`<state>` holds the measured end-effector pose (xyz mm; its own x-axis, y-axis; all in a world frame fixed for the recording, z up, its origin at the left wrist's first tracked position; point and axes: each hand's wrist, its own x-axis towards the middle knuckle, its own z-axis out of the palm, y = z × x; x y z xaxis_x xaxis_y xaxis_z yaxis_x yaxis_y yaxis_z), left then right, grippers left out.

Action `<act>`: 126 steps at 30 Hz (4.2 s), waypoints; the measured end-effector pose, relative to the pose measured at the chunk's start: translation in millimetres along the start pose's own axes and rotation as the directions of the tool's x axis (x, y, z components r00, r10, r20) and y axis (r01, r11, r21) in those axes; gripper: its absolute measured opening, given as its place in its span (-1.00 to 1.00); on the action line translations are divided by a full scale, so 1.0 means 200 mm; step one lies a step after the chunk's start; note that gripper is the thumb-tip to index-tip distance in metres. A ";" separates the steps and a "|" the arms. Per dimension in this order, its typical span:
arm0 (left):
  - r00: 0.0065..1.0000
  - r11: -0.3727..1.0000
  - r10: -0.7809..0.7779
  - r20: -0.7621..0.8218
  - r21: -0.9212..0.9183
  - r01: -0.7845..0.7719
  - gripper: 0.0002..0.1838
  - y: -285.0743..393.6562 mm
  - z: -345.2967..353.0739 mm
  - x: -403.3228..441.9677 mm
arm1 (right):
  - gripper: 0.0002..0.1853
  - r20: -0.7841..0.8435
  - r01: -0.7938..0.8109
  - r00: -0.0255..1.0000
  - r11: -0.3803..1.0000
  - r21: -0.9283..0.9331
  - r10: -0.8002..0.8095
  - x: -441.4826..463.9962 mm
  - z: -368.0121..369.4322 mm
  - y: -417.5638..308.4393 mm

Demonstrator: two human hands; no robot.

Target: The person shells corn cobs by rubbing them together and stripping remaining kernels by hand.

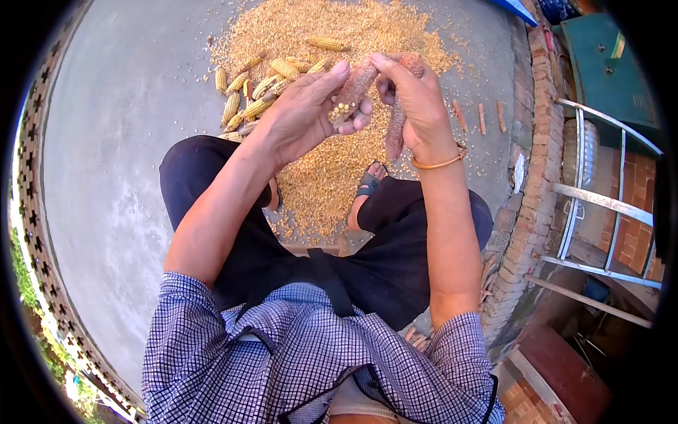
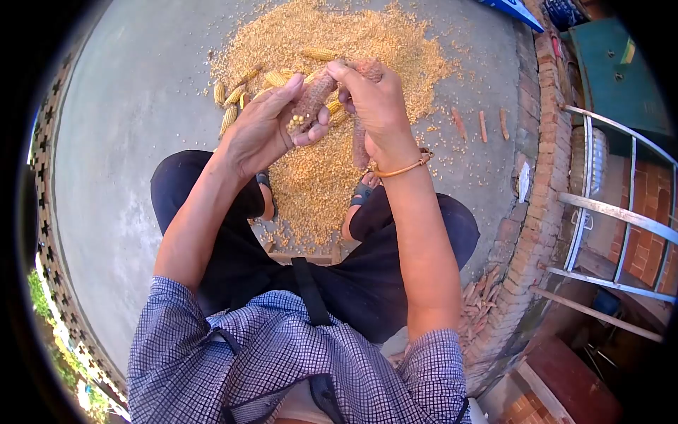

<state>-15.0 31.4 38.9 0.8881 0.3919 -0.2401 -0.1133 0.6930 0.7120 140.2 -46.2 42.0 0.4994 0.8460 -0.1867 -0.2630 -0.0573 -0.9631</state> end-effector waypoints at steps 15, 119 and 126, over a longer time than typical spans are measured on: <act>0.996 0.987 0.077 0.048 0.140 -0.083 -0.57 -0.02 0.01 -0.03 | -0.83 0.026 0.064 0.997 0.993 0.102 -0.067 -0.05 -0.01 -0.03; 0.944 0.945 0.324 -0.061 0.060 -0.321 -0.63 0.15 -0.02 -0.13 | -0.92 0.288 0.494 0.851 0.854 -0.162 -0.438 -0.04 -0.05 -0.09; 0.914 0.884 0.405 -0.007 0.259 -0.389 -0.63 0.17 -0.03 -0.15 | -0.87 0.232 0.217 0.952 0.975 -0.052 -0.199 -0.10 -0.01 -0.16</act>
<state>-47.0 47.1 66.8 0.7633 0.6428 0.0640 -0.3303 0.3032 0.8939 140.0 -62.8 77.0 0.3362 0.9399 0.0591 -0.1048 0.0997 -0.9895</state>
